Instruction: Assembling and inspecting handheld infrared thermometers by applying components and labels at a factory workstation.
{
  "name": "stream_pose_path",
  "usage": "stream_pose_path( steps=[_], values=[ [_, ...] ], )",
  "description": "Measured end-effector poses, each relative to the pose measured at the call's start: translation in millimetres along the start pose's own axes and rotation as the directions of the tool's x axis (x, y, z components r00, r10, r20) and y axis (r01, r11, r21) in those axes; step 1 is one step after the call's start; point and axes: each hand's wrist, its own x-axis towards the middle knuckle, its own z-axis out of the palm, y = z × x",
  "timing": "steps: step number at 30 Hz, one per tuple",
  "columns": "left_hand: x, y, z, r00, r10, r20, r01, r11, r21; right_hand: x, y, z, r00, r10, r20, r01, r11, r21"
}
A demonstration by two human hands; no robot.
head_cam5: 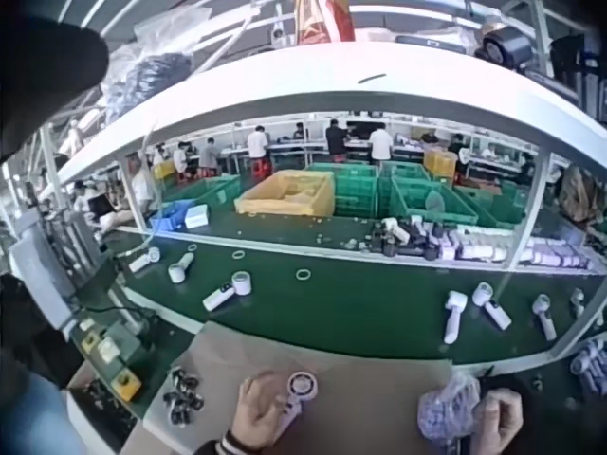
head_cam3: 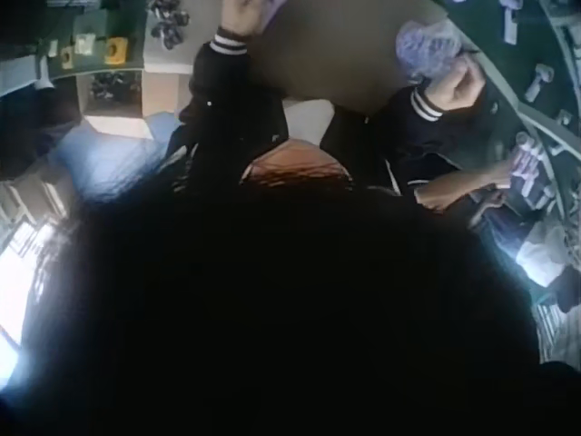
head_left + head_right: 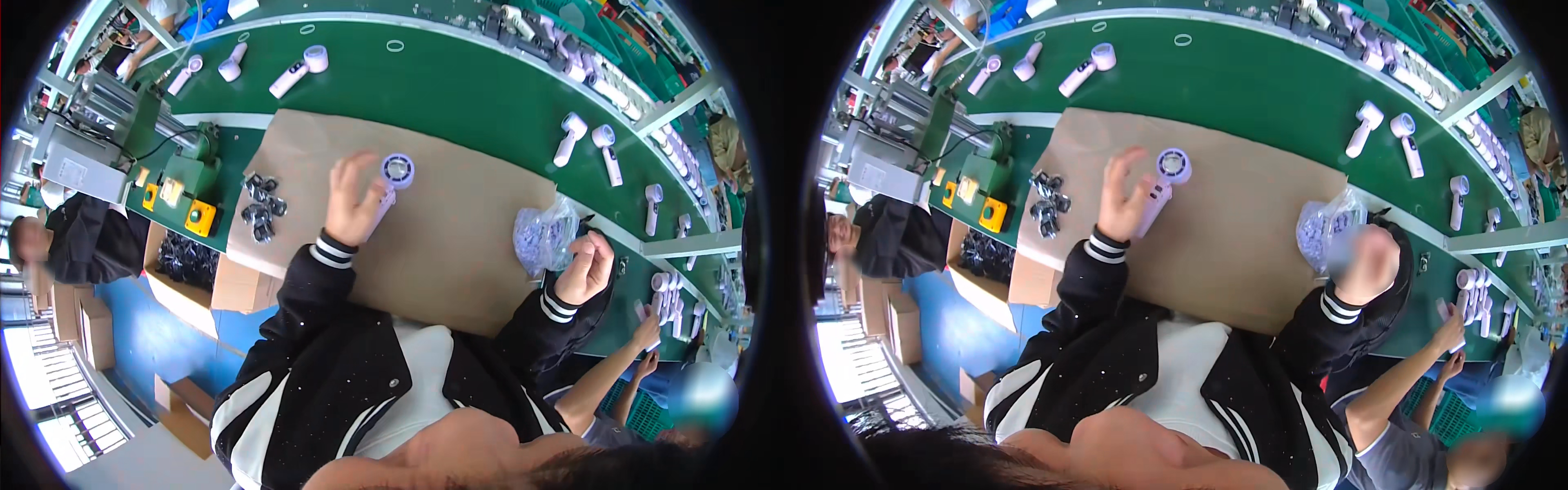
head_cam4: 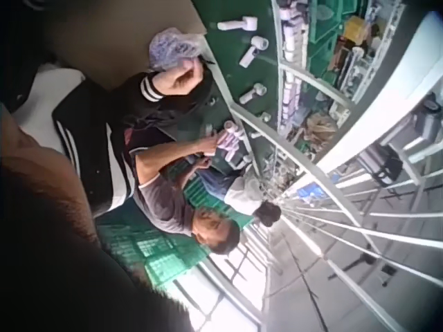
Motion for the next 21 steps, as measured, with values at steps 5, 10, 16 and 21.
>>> stream_pose_path(
  steps=[5,10,16,21],
  values=[
    [-31,-33,-14,0.898,-0.336,0.283,0.308,0.941,0.139,-21,-22,63,0.978,0.081,0.191,-0.107,0.986,0.129],
    [-37,-12,8,0.953,-0.210,0.217,0.119,0.922,0.368,-67,-8,133,0.807,0.326,0.493,-0.488,0.838,0.243],
    [-22,-50,-71,0.980,-0.146,0.135,0.123,0.979,0.165,-92,31,155,0.651,0.394,0.648,-0.489,0.871,-0.039],
    [-16,-91,-173,0.970,-0.209,0.128,0.056,0.700,0.712,-97,36,165,0.674,0.370,0.639,-0.421,0.904,-0.079]
  ],
)
